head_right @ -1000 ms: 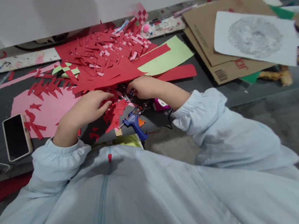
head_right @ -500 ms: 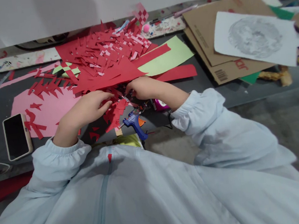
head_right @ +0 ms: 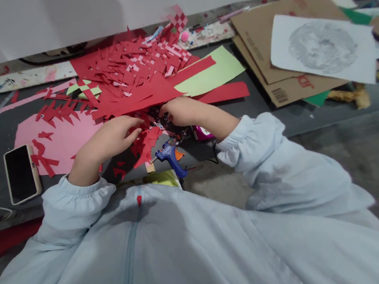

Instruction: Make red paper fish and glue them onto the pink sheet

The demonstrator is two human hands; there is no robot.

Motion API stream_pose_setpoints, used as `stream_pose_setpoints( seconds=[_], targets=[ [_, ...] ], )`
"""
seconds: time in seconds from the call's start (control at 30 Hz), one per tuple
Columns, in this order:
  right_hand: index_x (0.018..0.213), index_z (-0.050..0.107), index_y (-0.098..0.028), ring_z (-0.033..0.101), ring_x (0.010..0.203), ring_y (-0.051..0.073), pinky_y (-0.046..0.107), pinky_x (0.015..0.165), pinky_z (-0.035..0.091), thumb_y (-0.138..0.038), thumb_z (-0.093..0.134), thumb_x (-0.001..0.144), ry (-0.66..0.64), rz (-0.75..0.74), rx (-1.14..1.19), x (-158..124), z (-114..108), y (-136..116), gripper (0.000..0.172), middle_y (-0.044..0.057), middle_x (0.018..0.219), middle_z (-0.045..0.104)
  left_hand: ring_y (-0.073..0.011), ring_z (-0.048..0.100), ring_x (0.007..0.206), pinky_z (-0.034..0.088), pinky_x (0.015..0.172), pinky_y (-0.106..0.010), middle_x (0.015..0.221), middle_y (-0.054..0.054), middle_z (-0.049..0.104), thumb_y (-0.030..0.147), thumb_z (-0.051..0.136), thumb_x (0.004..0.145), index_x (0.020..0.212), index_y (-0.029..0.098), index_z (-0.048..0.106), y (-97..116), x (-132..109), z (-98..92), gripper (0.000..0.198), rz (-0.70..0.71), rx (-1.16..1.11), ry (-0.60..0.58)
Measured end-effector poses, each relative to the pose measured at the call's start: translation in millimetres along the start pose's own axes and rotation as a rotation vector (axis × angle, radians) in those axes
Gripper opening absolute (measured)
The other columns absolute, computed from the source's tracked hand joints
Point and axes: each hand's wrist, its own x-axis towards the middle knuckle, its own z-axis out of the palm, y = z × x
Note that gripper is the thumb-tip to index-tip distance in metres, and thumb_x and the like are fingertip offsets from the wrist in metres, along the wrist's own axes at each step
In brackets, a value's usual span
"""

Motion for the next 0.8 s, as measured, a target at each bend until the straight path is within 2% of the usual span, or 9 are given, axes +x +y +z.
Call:
stream_pose_setpoints(
  seconds=[0.13,0.23,0.37,0.53,0.67,0.8],
  targets=[
    [0.136,0.063,-0.020,0.066,0.112,0.027,0.031,0.087,0.048,-0.014,0.052,0.084,0.054,-0.052,0.024,0.6,3.0,-2.5,0.053,0.011,0.131,0.069,-0.0257,0.065,0.112,0.050,0.095,-0.038,0.124,-0.012,0.069,0.025,0.040,0.096,0.122,0.016,0.065,-1.2,1.9,2.1,0.037,-0.016,0.032,0.018],
    [0.136,0.063,-0.020,0.065,0.114,0.027,0.031,0.087,0.048,-0.012,0.051,0.083,0.064,-0.096,0.018,2.1,3.6,-6.1,0.055,0.011,0.132,0.068,-0.0240,0.065,0.111,0.050,0.096,-0.037,0.123,-0.012,0.070,0.024,0.042,0.096,0.121,0.018,0.065,1.0,1.7,2.7,0.035,-0.009,0.040,0.020],
    [0.129,0.068,-0.021,0.068,0.103,0.026,0.031,0.080,0.048,-0.010,0.051,0.081,0.029,-0.091,0.019,4.9,0.6,-9.8,0.052,0.010,0.123,0.073,-0.0241,0.065,0.109,0.050,0.094,-0.037,0.121,-0.012,0.070,0.023,0.042,0.096,0.121,0.018,0.065,5.0,-1.1,0.8,0.035,-0.013,0.047,0.023],
    [0.130,0.068,-0.026,0.069,0.090,0.020,0.028,0.076,0.046,-0.011,0.049,0.083,0.034,-0.079,0.083,7.7,-5.3,-12.7,0.053,0.006,0.117,0.076,-0.0247,0.066,0.108,0.051,0.091,-0.036,0.118,-0.012,0.071,0.025,0.042,0.096,0.121,0.018,0.066,6.0,-5.0,-2.0,0.035,-0.043,0.083,0.018],
    [0.129,0.069,-0.028,0.068,0.087,0.019,0.027,0.073,0.044,-0.009,0.049,0.084,0.016,-0.092,0.086,9.4,-8.8,-16.5,0.053,0.004,0.115,0.076,-0.0246,0.066,0.108,0.050,0.090,-0.035,0.119,-0.011,0.071,0.025,0.042,0.097,0.120,0.019,0.066,6.7,-7.0,-4.2,0.034,-0.058,0.108,0.012],
    [0.128,0.069,-0.024,0.067,0.084,0.019,0.027,0.070,0.042,-0.009,0.050,0.082,0.035,-0.097,0.094,9.2,-11.2,-16.6,0.052,0.007,0.111,0.076,-0.0249,0.067,0.105,0.050,0.086,-0.035,0.117,-0.011,0.072,0.025,0.042,0.096,0.117,0.018,0.066,8.4,-9.0,-6.5,0.033,-0.075,0.122,-0.005]
  ],
)
